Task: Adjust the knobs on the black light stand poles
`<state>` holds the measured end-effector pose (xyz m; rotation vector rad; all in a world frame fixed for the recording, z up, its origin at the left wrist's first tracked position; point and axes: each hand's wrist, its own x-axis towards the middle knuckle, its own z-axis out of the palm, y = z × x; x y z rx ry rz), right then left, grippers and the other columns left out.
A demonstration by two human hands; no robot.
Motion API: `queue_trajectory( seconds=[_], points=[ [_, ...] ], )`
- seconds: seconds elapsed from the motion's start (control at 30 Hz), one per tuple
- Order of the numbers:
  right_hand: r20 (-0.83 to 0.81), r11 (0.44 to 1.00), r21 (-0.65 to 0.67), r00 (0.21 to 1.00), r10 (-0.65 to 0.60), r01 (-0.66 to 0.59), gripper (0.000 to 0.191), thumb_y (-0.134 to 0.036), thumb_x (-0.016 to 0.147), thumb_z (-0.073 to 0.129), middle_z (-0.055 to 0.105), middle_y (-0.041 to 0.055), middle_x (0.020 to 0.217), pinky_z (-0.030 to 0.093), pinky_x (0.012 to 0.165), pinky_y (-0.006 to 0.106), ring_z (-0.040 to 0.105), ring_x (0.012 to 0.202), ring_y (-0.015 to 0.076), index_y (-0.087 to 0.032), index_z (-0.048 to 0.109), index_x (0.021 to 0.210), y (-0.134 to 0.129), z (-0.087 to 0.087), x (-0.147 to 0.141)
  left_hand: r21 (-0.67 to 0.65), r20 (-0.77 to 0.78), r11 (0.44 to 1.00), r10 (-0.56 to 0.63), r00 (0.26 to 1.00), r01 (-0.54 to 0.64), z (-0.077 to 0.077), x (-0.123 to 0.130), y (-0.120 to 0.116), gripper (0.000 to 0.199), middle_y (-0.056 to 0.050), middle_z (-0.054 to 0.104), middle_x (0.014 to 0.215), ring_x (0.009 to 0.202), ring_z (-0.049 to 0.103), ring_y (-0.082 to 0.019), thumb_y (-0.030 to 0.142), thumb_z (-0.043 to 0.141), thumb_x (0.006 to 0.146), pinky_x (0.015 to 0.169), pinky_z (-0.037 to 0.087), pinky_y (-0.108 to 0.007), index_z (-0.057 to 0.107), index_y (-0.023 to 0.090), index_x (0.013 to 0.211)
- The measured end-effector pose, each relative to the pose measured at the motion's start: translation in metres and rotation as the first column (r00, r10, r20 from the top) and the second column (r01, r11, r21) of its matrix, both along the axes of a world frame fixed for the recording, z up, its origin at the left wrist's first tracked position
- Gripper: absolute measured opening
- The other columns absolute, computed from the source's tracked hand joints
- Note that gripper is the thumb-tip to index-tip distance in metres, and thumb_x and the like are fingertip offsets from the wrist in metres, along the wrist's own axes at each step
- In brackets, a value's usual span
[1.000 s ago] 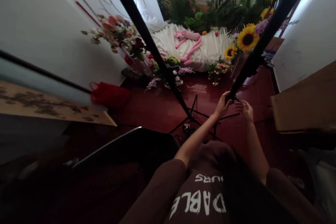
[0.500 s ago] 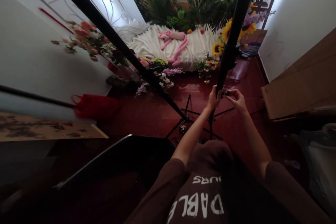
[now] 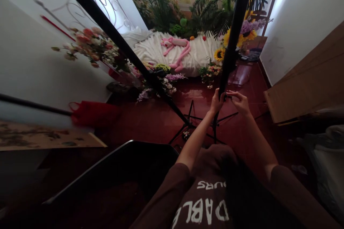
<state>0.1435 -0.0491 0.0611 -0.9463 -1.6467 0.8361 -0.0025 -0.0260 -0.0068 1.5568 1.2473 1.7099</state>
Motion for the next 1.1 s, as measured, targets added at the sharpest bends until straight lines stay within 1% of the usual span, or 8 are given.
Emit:
queue_trajectory(
  seconds=[0.1,0.2,0.3,0.4,0.57,0.77,0.93,1.1],
  points=[
    [-0.051,0.995,0.096,0.998,0.034,-0.029,0.046,-0.034,0.082,0.071,0.068,0.0062,0.126,0.051,0.105,0.041,0.065,0.117,0.0211,-0.027,0.061,0.126,0.005,0.027,-0.008,-0.037,0.001,0.999,-0.005,1.0,0.005,0.0,0.0,-0.001,0.044,-0.004,0.065,0.084,0.071,0.06,-0.013,0.056,0.049,0.093,0.069,0.048,-0.024,0.056,0.019,0.115],
    [-0.066,0.959,0.284,0.998,0.003,0.016,0.072,-0.045,0.082,0.073,0.058,0.007,0.137,0.049,0.108,0.043,0.058,0.126,0.0216,-0.032,0.039,0.144,0.021,0.064,-0.027,-0.054,0.005,0.999,-0.006,1.0,0.006,0.0,0.002,-0.001,0.045,-0.004,0.065,0.085,0.072,0.061,-0.013,0.057,0.048,0.093,0.07,0.049,-0.024,0.055,0.019,0.117],
    [-0.033,0.908,0.408,0.996,-0.086,0.092,0.071,-0.055,0.087,0.065,0.053,0.0092,0.138,0.046,0.111,0.047,0.054,0.131,0.0239,-0.032,0.032,0.146,0.042,0.094,-0.053,-0.033,0.01,0.999,0.002,1.0,-0.002,-0.002,0.003,0.0,0.048,-0.006,0.066,0.09,0.076,0.062,-0.014,0.059,0.047,0.093,0.074,0.05,-0.026,0.054,0.02,0.12],
    [0.089,0.879,0.461,0.978,-0.187,0.126,0.062,-0.061,0.093,0.052,0.051,0.0114,0.139,0.038,0.115,0.054,0.045,0.14,0.0287,-0.029,0.038,0.144,0.06,0.104,-0.074,-0.023,0.008,1.0,-0.001,1.0,0.001,-0.005,0.004,0.002,0.052,-0.008,0.066,0.093,0.082,0.064,-0.016,0.063,0.044,0.093,0.078,0.051,-0.029,0.053,0.02,0.121],
    [0.118,0.883,0.41,0.947,-0.3,0.228,0.062,-0.067,0.094,0.042,0.052,0.0152,0.134,0.034,0.117,0.06,0.043,0.14,0.034,-0.022,0.047,0.136,0.072,0.099,-0.082,-0.036,-0.013,0.999,-0.038,0.999,0.038,-0.007,0.002,0.003,0.056,-0.011,0.067,0.099,0.089,0.067,-0.019,0.065,0.041,0.093,0.083,0.053,-0.032,0.051,0.018,0.123],
    [0.166,0.888,0.381,0.925,-0.341,0.259,0.058,-0.065,0.092,0.048,0.055,0.015,0.132,0.032,0.118,0.057,0.045,0.137,0.0316,-0.022,0.05,0.131,0.061,0.097,-0.075,-0.054,-0.03,0.997,-0.048,0.998,0.046,-0.009,0.001,0.004,0.053,-0.014,0.067,0.111,0.098,0.067,-0.018,0.057,0.042,0.096,0.088,0.052,-0.031,0.047,0.017,0.131],
    [0.204,0.928,0.284,0.93,-0.304,0.241,0.049,-0.055,0.095,0.049,0.058,0.015,0.13,0.038,0.115,0.053,0.047,0.135,0.0283,-0.022,0.049,0.131,0.036,0.064,-0.077,-0.075,-0.014,0.995,-0.073,0.997,0.071,-0.008,0.0,0.005,0.056,-0.016,0.066,0.116,0.107,0.067,-0.02,0.056,0.043,0.096,0.095,0.052,-0.035,0.046,0.016,0.134],
    [0.23,0.951,0.206,0.933,-0.275,0.23,0.052,-0.053,0.093,0.053,0.058,0.0176,0.131,0.041,0.112,0.05,0.052,0.132,0.0298,-0.019,0.048,0.132,0.026,0.032,-0.076,-0.14,-0.003,0.986,-0.091,0.996,0.089,-0.01,-0.002,0.006,0.065,-0.02,0.063,0.127,0.118,0.064,-0.026,0.054,0.048,0.094,0.104,0.051,-0.041,0.043,0.01,0.142]
  ],
)
